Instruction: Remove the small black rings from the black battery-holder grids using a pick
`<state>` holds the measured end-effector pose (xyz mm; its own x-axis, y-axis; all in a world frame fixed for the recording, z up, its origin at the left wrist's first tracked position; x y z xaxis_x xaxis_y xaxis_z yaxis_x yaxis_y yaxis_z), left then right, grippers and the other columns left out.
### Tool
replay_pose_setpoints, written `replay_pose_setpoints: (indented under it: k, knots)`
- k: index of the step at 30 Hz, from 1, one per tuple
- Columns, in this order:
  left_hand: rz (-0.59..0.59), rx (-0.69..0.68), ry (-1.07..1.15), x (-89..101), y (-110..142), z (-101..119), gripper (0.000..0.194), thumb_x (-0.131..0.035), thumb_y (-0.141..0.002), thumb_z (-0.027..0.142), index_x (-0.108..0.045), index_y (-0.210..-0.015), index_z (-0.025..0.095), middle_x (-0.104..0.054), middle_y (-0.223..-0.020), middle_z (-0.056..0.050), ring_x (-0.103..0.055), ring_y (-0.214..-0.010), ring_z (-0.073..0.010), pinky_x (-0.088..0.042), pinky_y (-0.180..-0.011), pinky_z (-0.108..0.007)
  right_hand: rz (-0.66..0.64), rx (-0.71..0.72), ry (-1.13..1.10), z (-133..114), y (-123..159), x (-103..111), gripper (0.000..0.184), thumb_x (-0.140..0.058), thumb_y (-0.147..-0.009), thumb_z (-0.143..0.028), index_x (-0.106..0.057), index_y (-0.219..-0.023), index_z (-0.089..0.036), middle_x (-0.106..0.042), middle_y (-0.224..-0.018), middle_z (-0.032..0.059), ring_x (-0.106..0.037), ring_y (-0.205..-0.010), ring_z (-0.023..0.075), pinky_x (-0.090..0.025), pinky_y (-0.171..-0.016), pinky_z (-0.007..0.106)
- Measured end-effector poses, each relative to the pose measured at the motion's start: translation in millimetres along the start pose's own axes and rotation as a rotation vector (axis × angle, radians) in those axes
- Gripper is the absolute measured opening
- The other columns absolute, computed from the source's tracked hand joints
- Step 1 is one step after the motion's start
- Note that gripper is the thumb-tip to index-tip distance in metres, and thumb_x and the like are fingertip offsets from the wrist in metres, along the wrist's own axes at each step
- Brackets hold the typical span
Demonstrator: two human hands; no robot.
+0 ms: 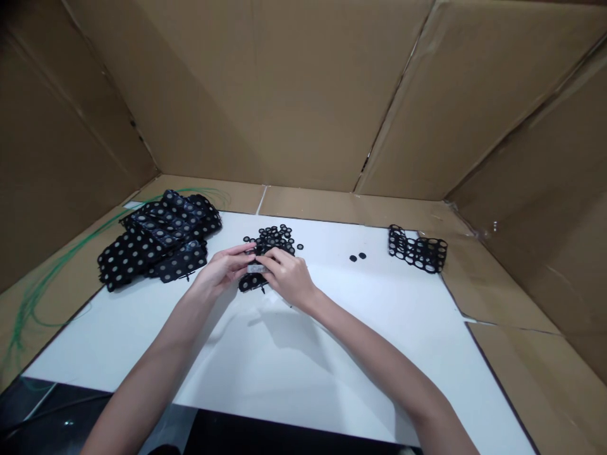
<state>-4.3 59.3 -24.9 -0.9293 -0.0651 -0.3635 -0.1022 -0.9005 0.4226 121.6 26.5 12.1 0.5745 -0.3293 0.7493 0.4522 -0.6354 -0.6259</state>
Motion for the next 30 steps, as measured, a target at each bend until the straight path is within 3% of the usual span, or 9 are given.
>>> replay_pose_setpoints:
  k: [4,11,16,21,25,30]
  knots:
    - [0.028,-0.004,0.025,0.0,1.9,-0.9,0.036,-0.067,-0.058,0.002,-0.065,-0.093,0.009,-0.063,-0.065,-0.004,-0.058,-0.061,-0.0102,-0.046,-0.063,-0.022,0.042,0.077,0.142,-7.1,2.3,1.7,0.026,-0.046,-0.078,-0.010,-0.061,-0.098,-0.016,-0.064,-0.084,0.0038,-0.058,-0.071,0.0130,-0.041,-0.054,0.022]
    - [0.042,-0.052,0.066,-2.0,1.1,-4.1,0.041,-0.065,-0.056,-0.002,-0.063,-0.096,0.006,-0.063,-0.068,-0.005,-0.058,-0.056,-0.0108,-0.044,-0.057,-0.023,-0.006,0.021,0.203,-10.9,1.9,-2.7,0.025,-0.048,-0.078,-0.013,-0.060,-0.100,-0.016,-0.064,-0.085,0.0036,-0.057,-0.069,0.0118,-0.034,-0.048,0.023]
    - [0.023,-0.003,0.138,-3.1,-3.1,-12.8,0.048,-0.062,-0.058,-0.003,-0.058,-0.105,0.005,-0.061,-0.070,-0.005,-0.058,-0.057,-0.0113,-0.045,-0.058,-0.024,0.038,0.032,0.228,-11.8,3.2,-0.7,0.019,-0.047,-0.080,-0.013,-0.061,-0.093,-0.015,-0.064,-0.079,0.0027,-0.055,-0.064,0.0107,-0.031,-0.046,0.023]
    - [0.075,-0.037,0.150,-5.4,0.4,-15.4,0.048,-0.062,-0.052,-0.007,-0.061,-0.097,0.009,-0.054,-0.070,0.001,-0.055,-0.053,-0.0065,-0.044,-0.057,-0.021,0.081,0.104,0.267,-12.6,6.6,-5.3,0.019,-0.043,-0.085,-0.016,-0.060,-0.078,-0.016,-0.062,-0.070,0.0026,-0.054,-0.063,0.0112,-0.032,-0.051,0.024]
    - [0.080,-0.123,0.126,-5.7,2.0,-9.5,0.044,-0.065,-0.047,-0.007,-0.064,-0.088,0.011,-0.052,-0.071,0.002,-0.054,-0.053,-0.0055,-0.044,-0.055,-0.021,0.056,0.088,0.200,-10.8,7.1,-8.1,0.019,-0.041,-0.081,-0.011,-0.058,-0.073,-0.017,-0.060,-0.067,0.0019,-0.052,-0.062,0.0120,-0.034,-0.053,0.025]
    - [0.134,-0.155,0.157,6.8,-4.5,1.9,0.043,-0.064,-0.048,-0.007,-0.063,-0.087,0.011,-0.053,-0.069,0.004,-0.054,-0.052,-0.0048,-0.044,-0.056,-0.020,0.088,0.078,0.114,-12.9,3.9,3.7,0.011,-0.045,-0.076,-0.012,-0.055,-0.074,-0.017,-0.061,-0.071,0.0034,-0.053,-0.064,0.0135,-0.039,-0.056,0.024]
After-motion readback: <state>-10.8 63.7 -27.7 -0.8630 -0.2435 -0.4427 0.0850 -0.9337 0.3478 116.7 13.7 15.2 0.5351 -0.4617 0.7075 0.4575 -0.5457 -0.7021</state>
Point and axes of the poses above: each hand's wrist, its own y-axis away from the middle knuckle, its own x-axis out of the back of the hand, z = x × y, the point moved 6 cm from there along -y, towards the middle knuckle
